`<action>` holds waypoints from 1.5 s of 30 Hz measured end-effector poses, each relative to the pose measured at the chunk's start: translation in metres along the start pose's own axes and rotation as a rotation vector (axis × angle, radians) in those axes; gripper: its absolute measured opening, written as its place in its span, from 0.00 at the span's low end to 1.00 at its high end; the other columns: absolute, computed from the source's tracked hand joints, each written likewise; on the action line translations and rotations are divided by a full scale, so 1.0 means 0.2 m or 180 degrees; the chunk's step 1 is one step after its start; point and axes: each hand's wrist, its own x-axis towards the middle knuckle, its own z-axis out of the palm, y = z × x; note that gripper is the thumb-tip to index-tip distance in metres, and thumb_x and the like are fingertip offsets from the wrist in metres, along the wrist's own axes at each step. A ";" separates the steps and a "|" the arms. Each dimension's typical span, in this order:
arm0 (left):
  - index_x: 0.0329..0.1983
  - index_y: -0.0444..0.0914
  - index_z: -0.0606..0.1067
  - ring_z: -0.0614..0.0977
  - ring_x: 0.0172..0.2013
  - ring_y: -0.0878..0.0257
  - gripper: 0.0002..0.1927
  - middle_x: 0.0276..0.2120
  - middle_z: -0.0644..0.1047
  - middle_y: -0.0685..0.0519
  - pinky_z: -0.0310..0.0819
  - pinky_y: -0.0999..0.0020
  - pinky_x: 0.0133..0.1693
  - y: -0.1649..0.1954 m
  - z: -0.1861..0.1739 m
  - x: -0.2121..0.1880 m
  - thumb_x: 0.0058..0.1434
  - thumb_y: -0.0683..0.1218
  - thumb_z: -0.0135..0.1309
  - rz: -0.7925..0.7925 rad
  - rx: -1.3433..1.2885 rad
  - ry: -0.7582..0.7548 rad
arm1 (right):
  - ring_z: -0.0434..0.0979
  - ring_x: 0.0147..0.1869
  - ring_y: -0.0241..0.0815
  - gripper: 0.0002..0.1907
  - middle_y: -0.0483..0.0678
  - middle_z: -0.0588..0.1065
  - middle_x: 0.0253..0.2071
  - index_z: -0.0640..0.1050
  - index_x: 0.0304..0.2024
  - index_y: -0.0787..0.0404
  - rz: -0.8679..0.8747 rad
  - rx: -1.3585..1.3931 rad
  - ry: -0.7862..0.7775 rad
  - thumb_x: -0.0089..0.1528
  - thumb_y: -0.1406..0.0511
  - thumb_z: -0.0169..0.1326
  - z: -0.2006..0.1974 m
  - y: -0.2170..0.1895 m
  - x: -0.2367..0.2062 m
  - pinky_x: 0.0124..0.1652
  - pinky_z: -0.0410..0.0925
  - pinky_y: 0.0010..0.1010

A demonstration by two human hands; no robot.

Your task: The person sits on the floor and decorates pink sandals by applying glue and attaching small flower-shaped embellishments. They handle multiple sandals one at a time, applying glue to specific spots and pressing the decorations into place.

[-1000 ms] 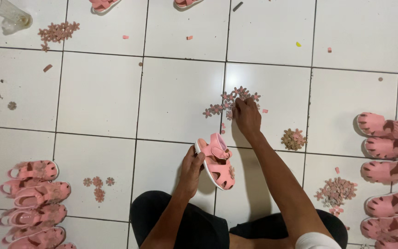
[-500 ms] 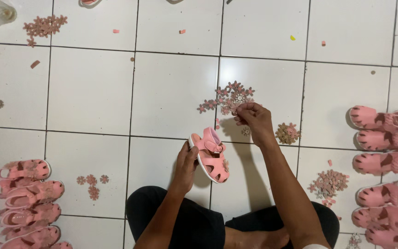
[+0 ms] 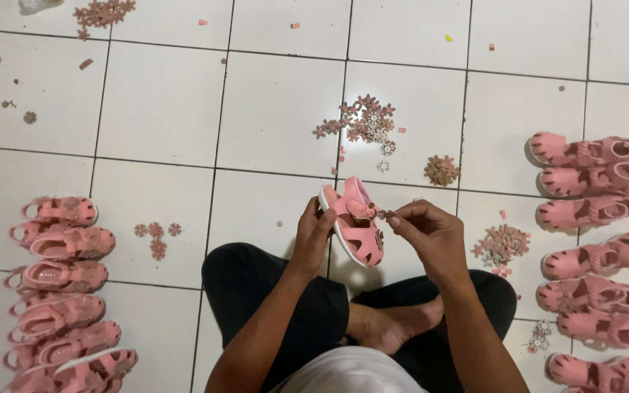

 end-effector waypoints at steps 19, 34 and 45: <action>0.63 0.32 0.66 0.75 0.51 0.65 0.32 0.50 0.75 0.48 0.71 0.69 0.55 0.06 0.16 -0.39 0.68 0.59 0.56 0.0522 0.0555 -0.0174 | 0.77 0.35 0.27 0.07 0.45 0.80 0.32 0.81 0.40 0.67 -0.0449 -0.0672 0.0156 0.62 0.69 0.64 0.14 -0.10 -0.40 0.35 0.71 0.19; 0.62 0.34 0.65 0.76 0.50 0.65 0.31 0.49 0.75 0.48 0.74 0.68 0.53 0.07 0.16 -0.40 0.68 0.59 0.57 0.0700 0.0808 -0.0247 | 0.81 0.30 0.32 0.06 0.50 0.81 0.31 0.80 0.39 0.70 0.0014 -0.0007 0.0110 0.63 0.70 0.61 0.14 -0.14 -0.39 0.28 0.74 0.23; 0.62 0.33 0.66 0.76 0.50 0.65 0.33 0.48 0.75 0.49 0.74 0.69 0.52 0.07 0.15 -0.38 0.67 0.61 0.57 0.0381 0.0844 -0.0324 | 0.69 0.32 0.25 0.11 0.43 0.75 0.32 0.78 0.47 0.67 -0.0642 -0.0463 0.0261 0.67 0.66 0.62 0.06 -0.04 -0.43 0.29 0.63 0.17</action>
